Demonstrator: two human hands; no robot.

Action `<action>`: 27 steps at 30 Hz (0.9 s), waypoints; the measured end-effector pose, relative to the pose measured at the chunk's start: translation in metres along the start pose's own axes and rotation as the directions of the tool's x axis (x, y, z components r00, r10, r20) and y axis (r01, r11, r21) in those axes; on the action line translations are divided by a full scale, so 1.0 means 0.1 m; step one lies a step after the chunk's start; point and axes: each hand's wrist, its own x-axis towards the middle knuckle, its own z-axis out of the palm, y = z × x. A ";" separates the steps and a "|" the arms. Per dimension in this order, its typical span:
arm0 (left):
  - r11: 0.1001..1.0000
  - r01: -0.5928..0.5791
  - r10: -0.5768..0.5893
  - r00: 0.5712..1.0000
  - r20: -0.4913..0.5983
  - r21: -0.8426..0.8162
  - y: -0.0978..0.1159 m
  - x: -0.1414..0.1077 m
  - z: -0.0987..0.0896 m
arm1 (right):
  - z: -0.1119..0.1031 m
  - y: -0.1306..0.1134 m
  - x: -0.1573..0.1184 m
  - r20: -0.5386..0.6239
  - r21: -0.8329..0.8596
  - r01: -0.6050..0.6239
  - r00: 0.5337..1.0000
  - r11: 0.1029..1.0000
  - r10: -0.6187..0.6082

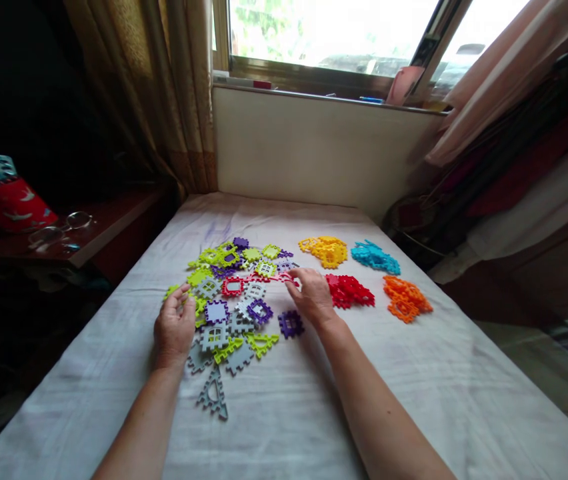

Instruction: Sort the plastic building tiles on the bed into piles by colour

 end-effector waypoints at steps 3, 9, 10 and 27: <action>1.000 -0.010 0.011 1.000 -0.006 0.002 -0.01 0.00 0.00 | -0.21 0.38 -0.08 -0.141 -0.066 -0.177 0.976 0.982 0.167; 1.000 -0.015 0.015 1.000 -0.001 0.007 -0.03 0.01 0.00 | -0.34 0.76 -0.19 -0.182 -0.132 -0.393 0.912 0.910 0.367; 1.000 -0.020 0.020 1.000 -0.003 0.007 -0.04 0.01 0.00 | -0.33 0.78 -0.19 -0.166 -0.135 -0.396 0.913 0.908 0.373; 1.000 -0.004 0.004 1.000 0.002 -0.017 0.00 -0.01 0.00 | 0.12 -0.41 0.14 0.277 -0.102 0.158 0.953 0.982 -0.125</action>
